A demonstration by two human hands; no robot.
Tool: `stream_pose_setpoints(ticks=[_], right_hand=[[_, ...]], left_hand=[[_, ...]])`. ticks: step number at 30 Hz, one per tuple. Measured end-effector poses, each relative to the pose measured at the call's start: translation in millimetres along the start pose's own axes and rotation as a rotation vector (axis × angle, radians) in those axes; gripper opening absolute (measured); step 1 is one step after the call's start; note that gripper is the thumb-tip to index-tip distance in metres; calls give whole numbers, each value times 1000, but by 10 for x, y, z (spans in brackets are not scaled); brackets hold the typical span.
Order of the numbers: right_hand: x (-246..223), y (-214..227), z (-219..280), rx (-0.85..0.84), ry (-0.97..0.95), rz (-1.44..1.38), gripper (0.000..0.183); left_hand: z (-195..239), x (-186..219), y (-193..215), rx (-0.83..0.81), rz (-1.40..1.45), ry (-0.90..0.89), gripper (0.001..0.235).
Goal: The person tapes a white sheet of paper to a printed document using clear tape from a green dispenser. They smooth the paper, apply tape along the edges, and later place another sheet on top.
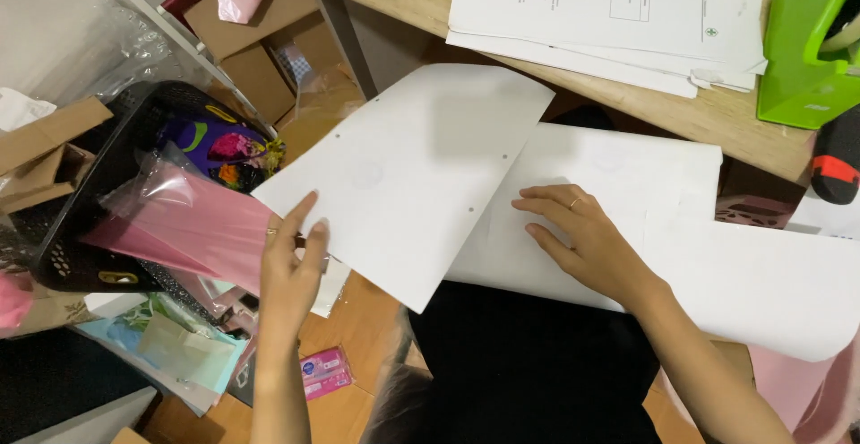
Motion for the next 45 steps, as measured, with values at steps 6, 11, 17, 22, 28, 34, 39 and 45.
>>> stream_pose_setpoints(ticks=[6, 11, 17, 22, 28, 34, 39, 45], right_hand=[[-112, -126, -28, -30, 73, 41, 40], [-2, -263, -71, -90, -83, -134, 59], [-57, -222, -237, -29, 39, -86, 46], [30, -407, -295, -171, -67, 210, 74], [-2, -403, -393, -203, -69, 271, 75], [122, -440, -505, -180, -22, 289, 77], [171, -491, -572, -186, -14, 286, 76], [212, -521, -611, -190, 2, 295, 77]], left_hand=[[168, -118, -61, -108, -231, -51, 47], [300, -311, -238, -248, -252, 96, 63], [339, -553, -473, -397, -337, 64, 64], [231, -306, -249, -5, -636, -318, 39], [251, 294, -288, 69, -494, -621, 41], [270, 382, -1312, -389, -279, -656, 47], [187, 183, -1830, -448, -406, -672, 55], [159, 54, -2008, -479, -502, -626, 61]])
Point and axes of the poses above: each hand's wrist, its own z-axis away from the middle knuckle, its own y-axis out of the back of the hand, x = y × z, the point moved 8 cm from there along -z, towards the middle knuckle, and after that the axes turned 7 degrees about x, right-handed, at the moved point
